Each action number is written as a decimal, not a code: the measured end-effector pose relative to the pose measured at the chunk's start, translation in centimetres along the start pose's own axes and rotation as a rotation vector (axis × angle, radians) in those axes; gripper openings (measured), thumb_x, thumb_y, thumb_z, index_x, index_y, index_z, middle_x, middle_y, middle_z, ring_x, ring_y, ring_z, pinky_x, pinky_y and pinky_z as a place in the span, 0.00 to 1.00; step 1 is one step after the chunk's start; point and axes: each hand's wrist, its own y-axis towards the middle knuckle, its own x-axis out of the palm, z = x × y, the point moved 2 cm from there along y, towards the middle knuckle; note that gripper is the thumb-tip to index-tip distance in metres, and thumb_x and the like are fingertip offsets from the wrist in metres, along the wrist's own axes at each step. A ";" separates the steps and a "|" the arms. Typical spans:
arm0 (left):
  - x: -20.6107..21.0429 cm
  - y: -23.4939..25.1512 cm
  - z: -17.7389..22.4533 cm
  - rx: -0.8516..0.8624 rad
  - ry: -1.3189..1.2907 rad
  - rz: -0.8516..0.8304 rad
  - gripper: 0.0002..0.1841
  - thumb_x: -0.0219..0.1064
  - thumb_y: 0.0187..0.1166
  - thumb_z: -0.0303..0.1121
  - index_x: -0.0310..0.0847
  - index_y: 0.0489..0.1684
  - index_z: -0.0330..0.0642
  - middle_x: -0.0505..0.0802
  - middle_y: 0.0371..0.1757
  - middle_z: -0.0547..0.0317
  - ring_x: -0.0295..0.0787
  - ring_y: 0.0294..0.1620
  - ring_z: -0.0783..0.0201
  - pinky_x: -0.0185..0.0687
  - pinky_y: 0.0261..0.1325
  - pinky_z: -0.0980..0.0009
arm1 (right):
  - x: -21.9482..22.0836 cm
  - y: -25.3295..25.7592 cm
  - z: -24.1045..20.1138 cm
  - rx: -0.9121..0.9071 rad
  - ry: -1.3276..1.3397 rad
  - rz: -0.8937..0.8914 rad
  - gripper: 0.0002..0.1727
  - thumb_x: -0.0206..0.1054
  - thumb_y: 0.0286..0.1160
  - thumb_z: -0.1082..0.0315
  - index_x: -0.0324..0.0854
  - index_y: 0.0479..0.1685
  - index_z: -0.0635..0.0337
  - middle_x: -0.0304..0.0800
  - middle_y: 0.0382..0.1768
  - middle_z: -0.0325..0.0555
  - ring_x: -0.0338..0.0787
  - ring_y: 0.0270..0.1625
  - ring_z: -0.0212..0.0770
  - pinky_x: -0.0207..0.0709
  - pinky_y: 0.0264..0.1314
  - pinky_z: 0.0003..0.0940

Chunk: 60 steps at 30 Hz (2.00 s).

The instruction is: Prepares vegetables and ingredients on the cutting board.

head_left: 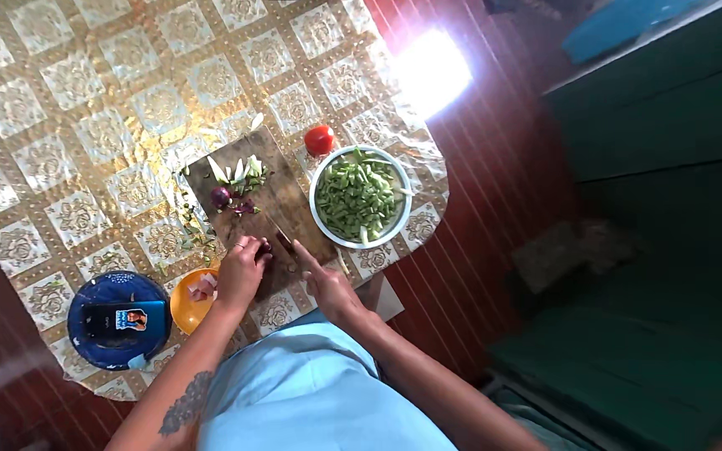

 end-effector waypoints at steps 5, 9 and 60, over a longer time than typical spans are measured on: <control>1.4 -0.5 0.2 -0.038 -0.015 0.094 0.07 0.74 0.72 0.22 0.92 0.44 0.30 0.93 0.56 0.38 0.94 0.54 0.41 0.87 0.59 0.44 | 1.0 -0.2 0.0 0.055 -0.078 -0.087 0.33 0.43 0.94 0.66 0.47 0.97 0.38 0.92 0.40 0.60 0.92 0.43 0.62 0.82 0.54 0.59; 1.1 -0.5 0.0 -0.051 -0.033 0.102 0.07 0.75 0.72 0.22 0.92 0.43 0.30 0.94 0.54 0.41 0.94 0.53 0.44 0.87 0.59 0.47 | 1.2 -0.3 0.1 0.065 -0.116 -0.145 0.33 0.42 0.94 0.67 0.45 0.98 0.37 0.92 0.42 0.62 0.92 0.45 0.63 0.81 0.56 0.59; 1.0 -0.8 0.0 -0.046 -0.010 0.070 0.04 0.72 0.75 0.21 0.93 0.39 0.30 0.94 0.51 0.40 0.94 0.49 0.44 0.88 0.56 0.48 | 3.9 1.4 -1.5 0.055 -0.183 -0.126 0.37 0.43 0.92 0.72 0.36 0.99 0.40 0.92 0.43 0.63 0.93 0.49 0.65 0.83 0.57 0.60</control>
